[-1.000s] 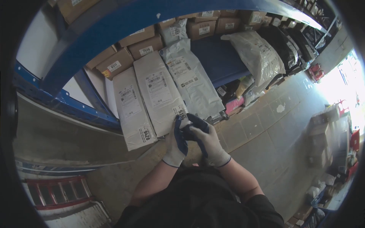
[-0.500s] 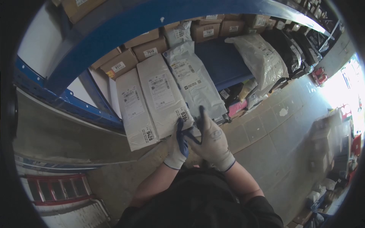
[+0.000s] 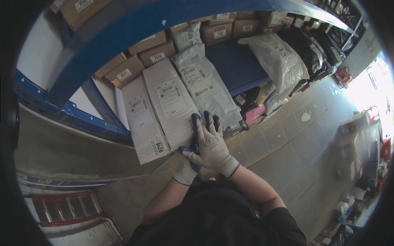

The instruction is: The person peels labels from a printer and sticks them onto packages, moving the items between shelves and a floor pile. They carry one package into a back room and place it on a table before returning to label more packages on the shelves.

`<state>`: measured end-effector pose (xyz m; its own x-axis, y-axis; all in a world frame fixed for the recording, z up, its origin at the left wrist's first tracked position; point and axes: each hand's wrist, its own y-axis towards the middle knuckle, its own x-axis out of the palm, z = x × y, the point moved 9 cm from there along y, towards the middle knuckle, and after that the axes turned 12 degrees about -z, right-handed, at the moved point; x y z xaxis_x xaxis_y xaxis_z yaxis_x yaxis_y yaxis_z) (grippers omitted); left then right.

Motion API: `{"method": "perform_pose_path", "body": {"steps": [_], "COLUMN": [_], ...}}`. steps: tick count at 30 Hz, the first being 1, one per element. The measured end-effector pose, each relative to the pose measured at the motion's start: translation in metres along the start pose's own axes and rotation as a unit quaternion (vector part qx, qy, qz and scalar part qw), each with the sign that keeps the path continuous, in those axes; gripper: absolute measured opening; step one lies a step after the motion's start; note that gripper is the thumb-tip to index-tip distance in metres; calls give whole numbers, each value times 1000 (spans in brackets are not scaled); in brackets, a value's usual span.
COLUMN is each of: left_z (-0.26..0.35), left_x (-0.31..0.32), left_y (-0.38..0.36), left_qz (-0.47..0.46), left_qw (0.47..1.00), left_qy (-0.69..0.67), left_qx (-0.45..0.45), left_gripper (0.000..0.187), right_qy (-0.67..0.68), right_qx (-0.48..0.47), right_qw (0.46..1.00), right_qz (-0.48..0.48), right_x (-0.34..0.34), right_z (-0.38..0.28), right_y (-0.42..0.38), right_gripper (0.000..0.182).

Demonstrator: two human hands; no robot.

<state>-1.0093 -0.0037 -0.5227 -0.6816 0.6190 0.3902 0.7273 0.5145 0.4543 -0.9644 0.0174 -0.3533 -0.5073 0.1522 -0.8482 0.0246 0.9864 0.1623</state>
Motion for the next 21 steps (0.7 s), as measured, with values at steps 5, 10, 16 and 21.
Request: {"method": "perform_pose_path", "body": {"steps": [5, 10, 16, 21], "left_z": [-6, -31, -57, -72], "left_x": [35, 41, 70, 73], "left_y": [32, 37, -4, -35], "left_qz": [159, 40, 347, 382], "left_qw": [855, 981, 536, 306], "left_qy": [469, 146, 759, 872], "left_qx": [155, 124, 130, 6], "left_gripper": [47, 72, 39, 51], "right_qy": [-7, 45, 339, 551], "right_qx": [53, 25, 112, 173], "right_qw": [998, 994, 930, 816], "right_qz": [26, 92, 87, -1], "right_x": [-3, -16, -2, 33], "right_z": [7, 9, 34, 40], "right_y": [-12, -44, -87, -107], "right_gripper": [103, 91, 65, 63]}}
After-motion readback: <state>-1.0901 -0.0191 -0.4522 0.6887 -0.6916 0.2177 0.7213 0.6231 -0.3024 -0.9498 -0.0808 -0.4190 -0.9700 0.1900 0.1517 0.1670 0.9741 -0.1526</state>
